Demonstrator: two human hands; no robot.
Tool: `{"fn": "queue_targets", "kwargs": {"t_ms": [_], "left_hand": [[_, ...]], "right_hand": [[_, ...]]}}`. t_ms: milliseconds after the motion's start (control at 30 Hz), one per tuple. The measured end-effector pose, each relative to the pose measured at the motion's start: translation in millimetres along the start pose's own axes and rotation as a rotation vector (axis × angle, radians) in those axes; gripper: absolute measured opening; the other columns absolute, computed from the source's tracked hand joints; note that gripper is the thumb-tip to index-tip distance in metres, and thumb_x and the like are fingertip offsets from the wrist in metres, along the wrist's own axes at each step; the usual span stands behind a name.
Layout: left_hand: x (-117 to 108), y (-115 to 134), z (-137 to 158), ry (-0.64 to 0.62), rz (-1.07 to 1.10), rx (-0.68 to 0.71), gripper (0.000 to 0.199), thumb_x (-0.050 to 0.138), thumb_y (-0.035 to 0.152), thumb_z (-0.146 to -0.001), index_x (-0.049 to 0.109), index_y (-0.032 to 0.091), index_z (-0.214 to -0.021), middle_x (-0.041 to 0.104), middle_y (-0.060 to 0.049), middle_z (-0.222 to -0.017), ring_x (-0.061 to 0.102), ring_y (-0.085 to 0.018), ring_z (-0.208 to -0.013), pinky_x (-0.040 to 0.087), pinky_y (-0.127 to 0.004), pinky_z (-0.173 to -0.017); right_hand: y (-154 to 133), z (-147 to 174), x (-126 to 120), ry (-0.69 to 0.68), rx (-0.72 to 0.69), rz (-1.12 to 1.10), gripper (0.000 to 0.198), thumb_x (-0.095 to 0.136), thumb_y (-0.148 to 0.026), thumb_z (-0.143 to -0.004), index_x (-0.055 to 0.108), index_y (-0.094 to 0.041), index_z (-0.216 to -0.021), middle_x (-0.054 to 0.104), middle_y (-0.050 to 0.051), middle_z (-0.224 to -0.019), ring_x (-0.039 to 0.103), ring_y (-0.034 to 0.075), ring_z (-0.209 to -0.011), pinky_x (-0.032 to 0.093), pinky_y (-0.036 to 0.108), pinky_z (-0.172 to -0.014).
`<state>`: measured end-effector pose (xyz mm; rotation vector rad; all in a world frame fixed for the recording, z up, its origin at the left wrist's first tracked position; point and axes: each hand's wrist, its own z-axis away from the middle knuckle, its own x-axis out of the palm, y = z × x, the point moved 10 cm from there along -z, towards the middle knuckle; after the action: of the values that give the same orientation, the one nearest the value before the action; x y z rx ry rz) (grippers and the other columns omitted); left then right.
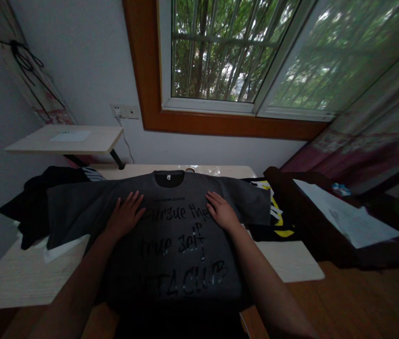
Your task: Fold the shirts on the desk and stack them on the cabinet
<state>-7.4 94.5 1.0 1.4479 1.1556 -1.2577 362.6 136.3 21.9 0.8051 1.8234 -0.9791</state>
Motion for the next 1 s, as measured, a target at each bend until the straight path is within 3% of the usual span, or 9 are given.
{"fn": "queue_targets", "kwargs": {"t_ms": [233,400,467,567,633,733,833,1000], "left_hand": [[-0.4,-17.7,11.1,0.011,-0.037,-0.036,0.065,0.027,0.055,-0.102,0.032,0.025,-0.158,0.023,-0.008,-0.168,0.020,-0.031,-0.155,0.017,-0.062,-0.122],[-1.0,-15.4,10.9,0.031,-0.031,-0.024,0.065,0.027,0.056,-0.102,0.033,0.025,-0.158,0.024,-0.008,-0.168,0.019,-0.031,-0.155,0.016,-0.063,-0.122],[-1.6,-15.5,10.8,0.039,-0.033,-0.025,0.065,0.026,0.056,-0.102,0.032,0.024,-0.158,0.023,-0.008,-0.168,0.019,-0.032,-0.155,0.015,-0.063,-0.122],[0.4,-16.2,10.4,0.021,-0.027,-0.032,0.067,0.027,0.058,-0.101,0.032,0.023,-0.159,0.021,-0.009,-0.168,0.018,-0.033,-0.155,0.015,-0.065,-0.122],[1.6,-16.5,10.1,0.013,-0.021,-0.034,0.068,0.028,0.059,-0.101,0.032,0.024,-0.159,0.020,-0.008,-0.169,0.016,-0.033,-0.156,0.015,-0.065,-0.122],[2.1,-17.0,10.1,0.022,-0.018,-0.035,0.067,0.029,0.059,-0.100,0.032,0.026,-0.158,0.020,-0.008,-0.169,0.016,-0.033,-0.156,0.014,-0.064,-0.122],[2.4,-16.8,10.4,0.034,-0.015,-0.030,0.067,0.030,0.059,-0.100,0.033,0.026,-0.158,0.022,-0.007,-0.169,0.017,-0.032,-0.156,0.014,-0.063,-0.122],[3.6,-17.7,10.1,0.015,-0.030,-0.046,0.065,0.031,0.058,-0.100,0.035,0.026,-0.157,0.022,-0.008,-0.169,0.016,-0.031,-0.156,0.013,-0.062,-0.122]], "right_hand": [[0.4,4.1,-13.2,0.048,0.059,0.025,0.042,0.046,-0.030,-0.098,0.066,-0.018,-0.133,0.061,0.009,-0.142,0.054,0.026,-0.133,0.042,0.043,-0.116],[23.2,16.7,-88.2,0.264,0.203,0.127,0.038,0.046,-0.028,-0.097,0.069,-0.019,-0.126,0.066,0.012,-0.131,0.056,0.029,-0.121,0.044,0.045,-0.109],[44.0,27.6,-121.0,0.342,0.314,0.244,0.038,0.049,-0.030,-0.095,0.068,-0.017,-0.125,0.061,0.015,-0.134,0.053,0.034,-0.123,0.042,0.051,-0.108],[85.6,48.9,-148.1,0.339,0.544,0.391,0.045,0.055,-0.034,-0.092,0.063,-0.015,-0.132,0.053,0.022,-0.138,0.052,0.041,-0.123,0.045,0.057,-0.100],[114.1,64.3,-150.6,0.288,0.694,0.410,0.054,0.057,-0.039,-0.090,0.057,-0.013,-0.137,0.051,0.027,-0.135,0.056,0.043,-0.117,0.048,0.057,-0.092],[144.6,78.0,-139.1,0.203,0.806,0.323,0.064,0.056,-0.045,-0.091,0.049,-0.010,-0.143,0.055,0.028,-0.124,0.063,0.041,-0.109,0.050,0.053,-0.089],[163.2,83.1,-126.9,0.147,0.876,0.204,0.071,0.056,-0.050,-0.091,0.044,-0.008,-0.146,0.060,0.027,-0.121,0.065,0.040,-0.109,0.050,0.050,-0.092],[169.9,78.4,-122.5,0.150,0.877,0.010,0.063,0.062,-0.043,-0.085,0.052,-0.013,-0.139,0.068,0.020,-0.118,0.067,0.034,-0.108,0.050,0.045,-0.094]]}}
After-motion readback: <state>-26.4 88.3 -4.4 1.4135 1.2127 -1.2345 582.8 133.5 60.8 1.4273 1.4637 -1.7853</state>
